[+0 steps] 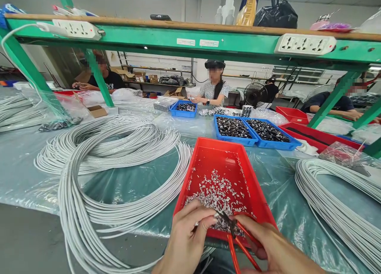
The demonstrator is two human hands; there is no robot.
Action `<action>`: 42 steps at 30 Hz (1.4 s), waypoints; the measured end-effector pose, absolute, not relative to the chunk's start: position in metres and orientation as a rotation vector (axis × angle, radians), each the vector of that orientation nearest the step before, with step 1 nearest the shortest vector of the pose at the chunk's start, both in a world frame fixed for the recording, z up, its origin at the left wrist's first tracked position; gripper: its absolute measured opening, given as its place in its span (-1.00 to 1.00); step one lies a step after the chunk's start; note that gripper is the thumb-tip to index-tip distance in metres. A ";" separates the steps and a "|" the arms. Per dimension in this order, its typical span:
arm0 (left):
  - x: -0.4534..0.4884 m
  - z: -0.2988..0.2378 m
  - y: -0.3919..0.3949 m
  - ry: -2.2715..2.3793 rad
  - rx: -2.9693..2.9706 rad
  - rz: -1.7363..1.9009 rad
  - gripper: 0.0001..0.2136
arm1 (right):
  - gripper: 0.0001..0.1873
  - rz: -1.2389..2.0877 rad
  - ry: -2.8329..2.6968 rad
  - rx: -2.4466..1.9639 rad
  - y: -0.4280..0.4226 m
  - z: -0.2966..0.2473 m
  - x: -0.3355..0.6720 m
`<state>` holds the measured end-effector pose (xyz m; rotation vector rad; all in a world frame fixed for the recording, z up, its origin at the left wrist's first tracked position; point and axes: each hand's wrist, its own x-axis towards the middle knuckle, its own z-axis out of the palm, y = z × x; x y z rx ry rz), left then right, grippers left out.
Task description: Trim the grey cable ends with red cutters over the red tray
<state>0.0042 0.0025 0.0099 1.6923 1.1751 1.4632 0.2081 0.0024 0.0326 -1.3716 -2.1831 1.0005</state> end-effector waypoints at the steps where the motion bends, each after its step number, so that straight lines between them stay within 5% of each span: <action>1: 0.005 0.012 0.003 1.184 1.674 1.496 -0.85 | -0.31 0.985 -2.101 -1.329 0.007 0.031 0.207; 6: 0.009 0.018 0.006 1.262 1.499 1.536 -0.88 | -0.26 0.842 -1.547 -1.137 0.019 0.021 0.209; 10: 0.012 0.016 0.008 1.293 1.396 1.496 -0.86 | -0.20 1.123 -1.810 -1.100 0.009 0.008 0.213; 16: 0.011 0.018 0.006 1.337 1.460 1.326 -0.83 | -0.14 0.837 -2.112 -1.436 -0.008 0.016 0.209; 25: 0.016 0.017 0.003 1.307 1.491 1.446 -0.85 | -0.31 0.874 -2.143 -1.457 -0.002 0.037 0.194; 30: 0.012 0.015 0.005 1.312 1.398 1.550 -0.87 | -0.45 0.679 -1.521 -1.212 0.010 0.036 0.210; 37: 0.009 0.014 0.010 1.373 1.381 1.516 -0.84 | -0.24 1.080 -1.692 -1.175 -0.002 0.014 0.210; 42: 0.013 0.013 0.010 1.355 1.359 1.530 -0.83 | -0.15 1.011 -1.981 -1.371 -0.005 0.001 0.201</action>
